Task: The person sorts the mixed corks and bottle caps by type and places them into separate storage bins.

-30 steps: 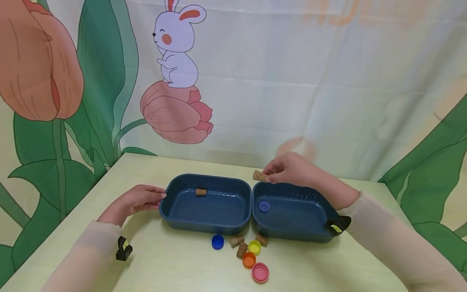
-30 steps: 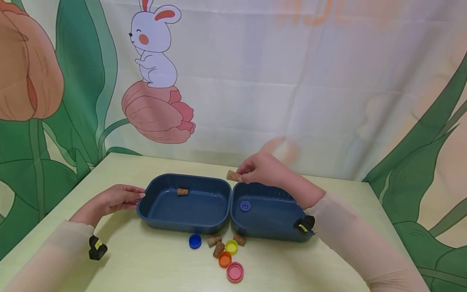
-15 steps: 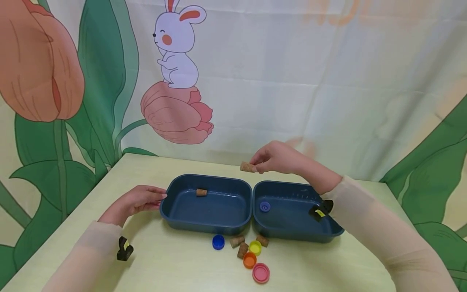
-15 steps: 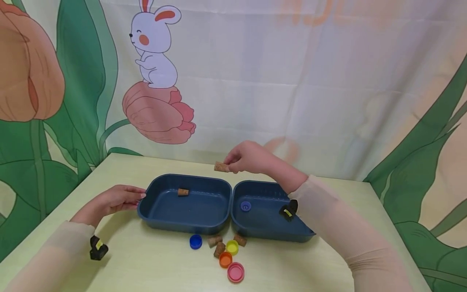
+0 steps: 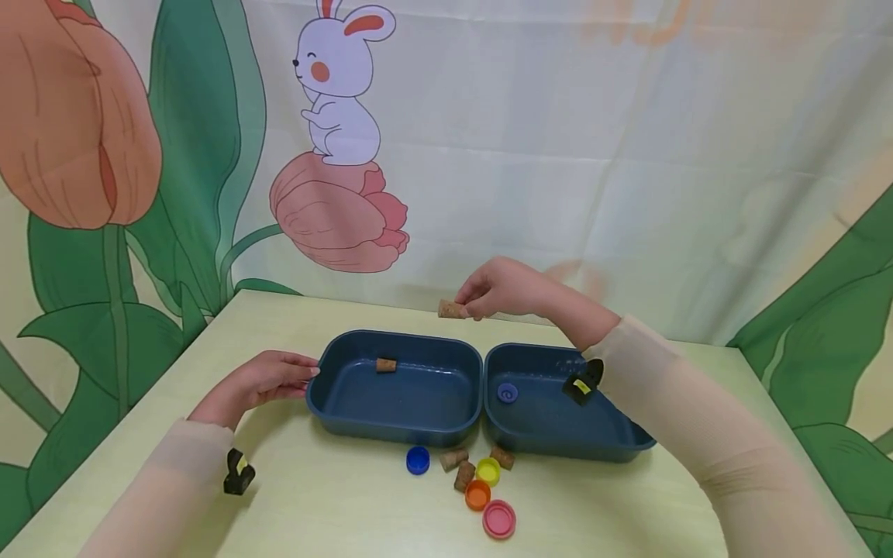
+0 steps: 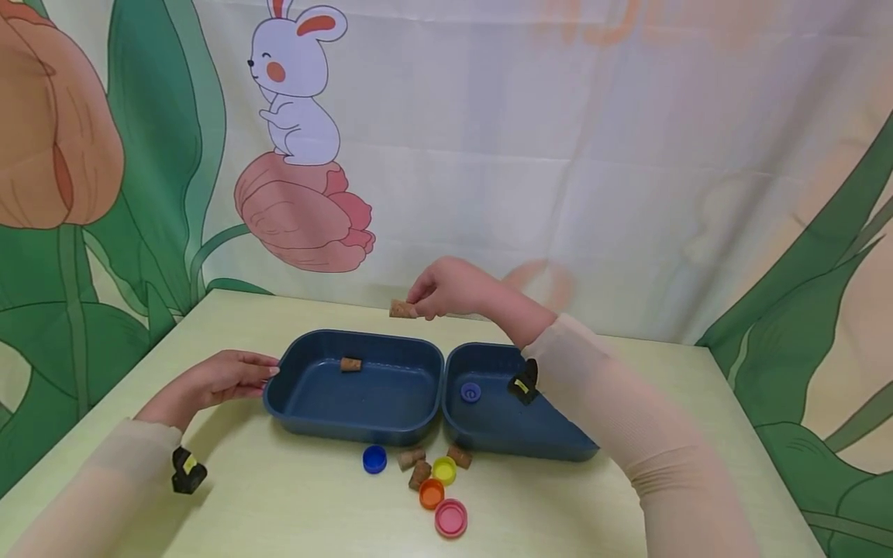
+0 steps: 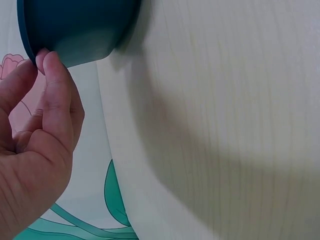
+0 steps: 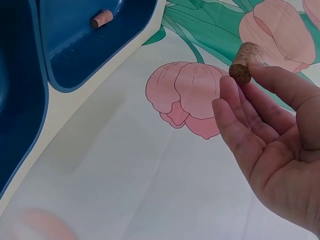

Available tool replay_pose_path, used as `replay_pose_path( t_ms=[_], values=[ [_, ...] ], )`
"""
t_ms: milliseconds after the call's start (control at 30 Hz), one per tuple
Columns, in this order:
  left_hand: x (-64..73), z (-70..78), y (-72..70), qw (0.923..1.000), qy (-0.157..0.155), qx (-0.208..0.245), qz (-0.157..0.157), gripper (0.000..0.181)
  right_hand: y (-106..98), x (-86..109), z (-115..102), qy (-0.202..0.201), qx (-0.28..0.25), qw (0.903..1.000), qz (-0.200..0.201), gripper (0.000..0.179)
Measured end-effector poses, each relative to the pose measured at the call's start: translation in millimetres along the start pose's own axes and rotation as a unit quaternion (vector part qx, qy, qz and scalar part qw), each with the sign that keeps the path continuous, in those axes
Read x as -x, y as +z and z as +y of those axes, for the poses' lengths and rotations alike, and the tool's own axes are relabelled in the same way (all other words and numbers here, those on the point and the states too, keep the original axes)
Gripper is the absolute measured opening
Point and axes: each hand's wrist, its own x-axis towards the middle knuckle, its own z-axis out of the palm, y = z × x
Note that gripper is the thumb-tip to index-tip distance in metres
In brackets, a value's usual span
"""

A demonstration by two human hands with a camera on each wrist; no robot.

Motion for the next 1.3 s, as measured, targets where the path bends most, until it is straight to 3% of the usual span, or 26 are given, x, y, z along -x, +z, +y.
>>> replay_pose_path(
  t_ms=[333, 900, 1300],
  values=[
    [0.0, 0.6, -0.5, 1.0000, -0.004, -0.003, 0.000, 0.056, 4, -20.0, -8, 0.003, 0.001, 0.9998, -0.017, 0.026],
    [0.5, 0.8, -0.2, 1.0000, -0.002, -0.007, 0.001, 0.055, 16, -57.9, -14, -0.032, 0.025, 0.9979, -0.050, 0.025],
    [0.6, 1.4, -1.0, 0.9998, -0.003, -0.016, 0.006, 0.056, 40, -80.5, -7, -0.021, 0.005, 0.9975, -0.068, 0.025]
  ],
)
